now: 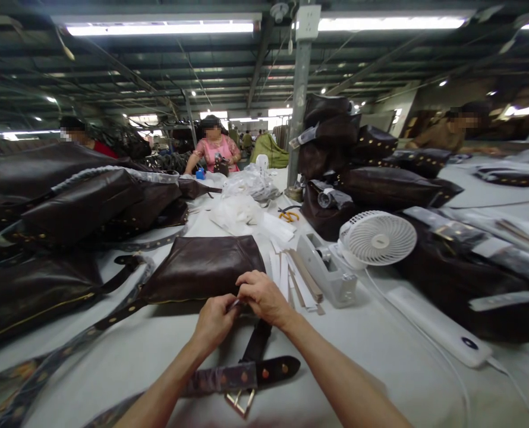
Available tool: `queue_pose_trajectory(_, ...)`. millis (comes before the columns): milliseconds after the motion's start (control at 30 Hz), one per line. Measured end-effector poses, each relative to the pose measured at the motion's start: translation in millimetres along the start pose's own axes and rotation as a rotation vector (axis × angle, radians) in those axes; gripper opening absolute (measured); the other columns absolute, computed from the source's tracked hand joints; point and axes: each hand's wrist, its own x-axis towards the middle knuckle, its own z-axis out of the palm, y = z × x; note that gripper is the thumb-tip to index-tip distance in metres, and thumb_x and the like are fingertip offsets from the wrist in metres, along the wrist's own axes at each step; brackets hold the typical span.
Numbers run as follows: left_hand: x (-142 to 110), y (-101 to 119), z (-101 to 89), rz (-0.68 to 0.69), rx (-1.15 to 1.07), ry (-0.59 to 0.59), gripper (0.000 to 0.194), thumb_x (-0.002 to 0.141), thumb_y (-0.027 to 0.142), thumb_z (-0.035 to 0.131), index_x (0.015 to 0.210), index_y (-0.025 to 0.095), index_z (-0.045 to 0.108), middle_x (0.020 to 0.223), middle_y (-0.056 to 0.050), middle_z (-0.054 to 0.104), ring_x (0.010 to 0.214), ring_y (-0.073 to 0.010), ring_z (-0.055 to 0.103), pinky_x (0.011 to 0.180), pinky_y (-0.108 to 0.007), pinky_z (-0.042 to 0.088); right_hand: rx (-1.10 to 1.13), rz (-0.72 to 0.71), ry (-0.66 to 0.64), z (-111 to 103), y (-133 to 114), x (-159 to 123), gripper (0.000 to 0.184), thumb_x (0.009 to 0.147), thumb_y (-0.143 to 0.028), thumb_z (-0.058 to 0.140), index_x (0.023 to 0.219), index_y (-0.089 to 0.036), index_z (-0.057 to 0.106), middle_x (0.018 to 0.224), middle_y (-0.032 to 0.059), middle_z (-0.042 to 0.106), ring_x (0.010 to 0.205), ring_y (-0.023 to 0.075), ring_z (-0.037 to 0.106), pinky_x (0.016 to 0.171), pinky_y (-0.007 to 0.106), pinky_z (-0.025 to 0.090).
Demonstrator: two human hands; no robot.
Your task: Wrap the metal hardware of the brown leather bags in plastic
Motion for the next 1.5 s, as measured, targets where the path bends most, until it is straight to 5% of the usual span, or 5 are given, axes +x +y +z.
queue_pose_trajectory(367, 3, 1, 6.0, -0.012, -0.072, -0.111, 0.028, 0.077, 0.005, 0.043, 0.084, 0.017, 0.068, 0.089, -0.009, 0.071, 0.087, -0.0219, 0.062, 0.075, -0.03, 0.039, -0.254, -0.214, -0.018, 10, -9, -26, 0.029, 0.094, -0.009, 0.035, 0.078, -0.019, 0.057, 0.079, 0.0045, 0.064, 0.07, 0.0177, 0.049, 0.064, 0.03, 0.038)
queue_pose_trajectory(767, 13, -8, -8.9, -0.082, -0.563, -0.396, 0.011, 0.069, 0.024, 0.049, 0.068, 0.016, 0.056, 0.051, 0.007, 0.038, 0.046, -0.0088, 0.033, 0.044, -0.022, 0.026, -0.213, -0.255, -0.057, 5, -7, -24, 0.027, 0.095, -0.01, 0.038, 0.083, -0.018, 0.06, 0.088, 0.0053, 0.067, 0.076, 0.0168, 0.054, 0.067, 0.03, 0.044)
queue_pose_trajectory(933, 15, -8, -2.7, -0.078, -0.569, -0.318, 0.01, 0.069, 0.021, 0.048, 0.067, 0.015, 0.057, 0.053, 0.006, 0.043, 0.05, -0.0093, 0.036, 0.048, -0.022, 0.026, -0.241, -0.277, -0.065, 1, -9, -29, 0.027, 0.097, -0.017, 0.042, 0.081, -0.019, 0.063, 0.091, 0.0063, 0.068, 0.079, 0.0177, 0.059, 0.068, 0.031, 0.047)
queue_pose_trajectory(1100, 17, -10, 2.6, -0.004, -0.516, -0.206, 0.008, 0.065, 0.012, 0.05, 0.065, 0.016, 0.058, 0.059, 0.005, 0.05, 0.061, -0.0113, 0.043, 0.056, -0.023, 0.029, -0.135, -0.102, 0.014, -8, -15, -26, 0.019, 0.097, -0.021, 0.044, 0.096, -0.019, 0.064, 0.1, 0.0078, 0.067, 0.089, 0.0175, 0.06, 0.079, 0.03, 0.049)
queue_pose_trajectory(1500, 11, 2, 3.6, -0.182, -0.704, -0.237, 0.01, 0.066, 0.009, 0.052, 0.064, 0.018, 0.05, 0.053, 0.004, 0.055, 0.049, -0.0088, 0.043, 0.049, -0.021, 0.027, -0.447, -0.249, 0.015, 12, -13, -13, 0.028, 0.096, -0.019, 0.041, 0.076, -0.017, 0.06, 0.078, 0.0065, 0.06, 0.068, 0.0186, 0.045, 0.062, 0.035, 0.032)
